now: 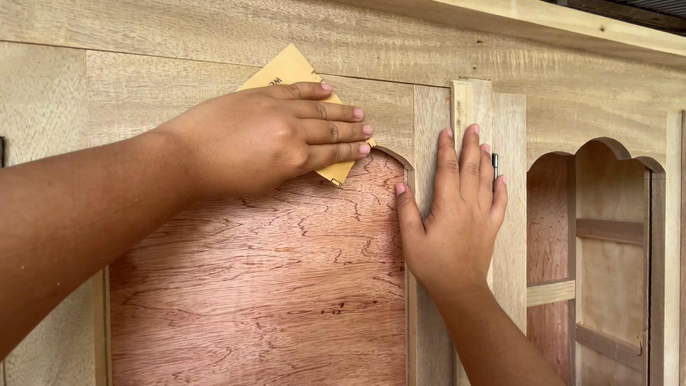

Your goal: The person sands a wooden cabinet with sandpaper, rubbing the door frames, center stiles, and top edges by hand while steadying the cabinet with the other hand. They work over the arched door panels, the vertical dividers, and the top trim of the unfinished cabinet.

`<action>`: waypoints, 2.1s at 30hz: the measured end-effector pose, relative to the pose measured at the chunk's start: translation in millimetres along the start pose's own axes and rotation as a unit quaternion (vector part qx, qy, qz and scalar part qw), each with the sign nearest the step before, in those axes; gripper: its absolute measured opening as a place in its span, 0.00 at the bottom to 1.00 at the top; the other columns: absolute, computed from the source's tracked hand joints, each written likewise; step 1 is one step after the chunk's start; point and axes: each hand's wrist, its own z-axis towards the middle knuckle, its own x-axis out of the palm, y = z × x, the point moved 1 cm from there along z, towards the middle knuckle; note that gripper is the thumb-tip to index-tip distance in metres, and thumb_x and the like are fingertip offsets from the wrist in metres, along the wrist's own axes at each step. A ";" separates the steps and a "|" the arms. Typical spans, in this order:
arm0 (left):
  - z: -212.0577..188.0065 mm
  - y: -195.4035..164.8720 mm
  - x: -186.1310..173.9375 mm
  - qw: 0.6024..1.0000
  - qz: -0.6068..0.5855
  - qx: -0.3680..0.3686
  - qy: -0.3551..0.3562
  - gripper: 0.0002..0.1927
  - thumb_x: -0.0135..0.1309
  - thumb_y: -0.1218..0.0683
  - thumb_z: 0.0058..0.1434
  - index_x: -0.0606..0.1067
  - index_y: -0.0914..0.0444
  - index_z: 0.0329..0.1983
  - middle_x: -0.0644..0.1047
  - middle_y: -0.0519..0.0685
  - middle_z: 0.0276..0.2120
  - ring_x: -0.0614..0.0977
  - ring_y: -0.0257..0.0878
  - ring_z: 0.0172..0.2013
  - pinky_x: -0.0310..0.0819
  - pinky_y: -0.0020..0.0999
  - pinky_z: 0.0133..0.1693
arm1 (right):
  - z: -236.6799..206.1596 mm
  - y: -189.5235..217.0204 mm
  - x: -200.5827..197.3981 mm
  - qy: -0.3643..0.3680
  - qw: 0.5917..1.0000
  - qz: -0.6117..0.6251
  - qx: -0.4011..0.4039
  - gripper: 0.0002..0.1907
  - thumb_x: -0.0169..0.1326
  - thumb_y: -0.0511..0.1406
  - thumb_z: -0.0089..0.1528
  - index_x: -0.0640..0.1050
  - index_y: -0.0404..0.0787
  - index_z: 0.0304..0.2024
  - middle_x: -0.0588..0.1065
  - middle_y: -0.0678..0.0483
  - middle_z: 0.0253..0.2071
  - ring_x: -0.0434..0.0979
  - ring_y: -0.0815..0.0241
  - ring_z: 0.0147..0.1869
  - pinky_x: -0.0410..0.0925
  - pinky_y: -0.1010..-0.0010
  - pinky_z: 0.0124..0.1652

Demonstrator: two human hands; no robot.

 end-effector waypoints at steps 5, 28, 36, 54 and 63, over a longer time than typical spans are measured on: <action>22.4 -13.0 9.6 1.000 -0.027 0.003 -0.015 0.33 0.50 0.58 0.58 0.65 0.54 0.70 0.61 0.46 0.72 0.58 0.42 0.71 0.43 0.41 0.69 | -1.0 -1.4 -0.7 0.019 1.000 -0.003 0.006 0.41 0.52 0.47 0.65 0.58 0.40 0.76 0.50 0.39 0.79 0.47 0.37 0.81 0.40 0.39 0.71; 24.3 -11.7 3.4 0.996 -0.040 0.063 -0.054 0.28 0.50 0.59 0.56 0.72 0.56 0.62 0.66 0.47 0.67 0.64 0.43 0.69 0.48 0.40 0.67 | -0.5 -1.1 -2.7 0.028 1.000 0.002 -0.003 0.40 0.51 0.47 0.67 0.57 0.38 0.77 0.48 0.38 0.80 0.46 0.36 0.81 0.39 0.38 0.72; 13.8 4.9 -7.0 0.999 -0.040 0.029 -0.015 0.24 0.48 0.56 0.64 0.71 0.54 0.65 0.64 0.43 0.70 0.62 0.38 0.70 0.46 0.38 0.70 | -1.4 -0.4 -1.9 0.022 1.000 0.001 0.000 0.41 0.51 0.48 0.66 0.57 0.38 0.76 0.49 0.38 0.79 0.46 0.36 0.81 0.40 0.38 0.70; -56.9 17.6 -10.6 0.997 0.043 -0.050 -0.043 0.26 0.50 0.57 0.62 0.70 0.53 0.66 0.67 0.42 0.69 0.65 0.38 0.69 0.50 0.39 0.68 | -2.1 -6.4 4.6 0.032 0.999 -0.004 0.003 0.41 0.51 0.48 0.67 0.57 0.36 0.76 0.47 0.38 0.79 0.45 0.35 0.81 0.38 0.38 0.71; -73.8 18.9 32.2 0.989 -0.024 -0.107 -0.094 0.24 0.50 0.59 0.65 0.72 0.57 0.65 0.67 0.46 0.68 0.66 0.41 0.68 0.50 0.40 0.67 | 7.8 12.2 12.2 0.037 0.998 -0.044 -0.002 0.39 0.44 0.45 0.70 0.52 0.36 0.79 0.45 0.38 0.81 0.37 0.33 0.82 0.36 0.37 0.70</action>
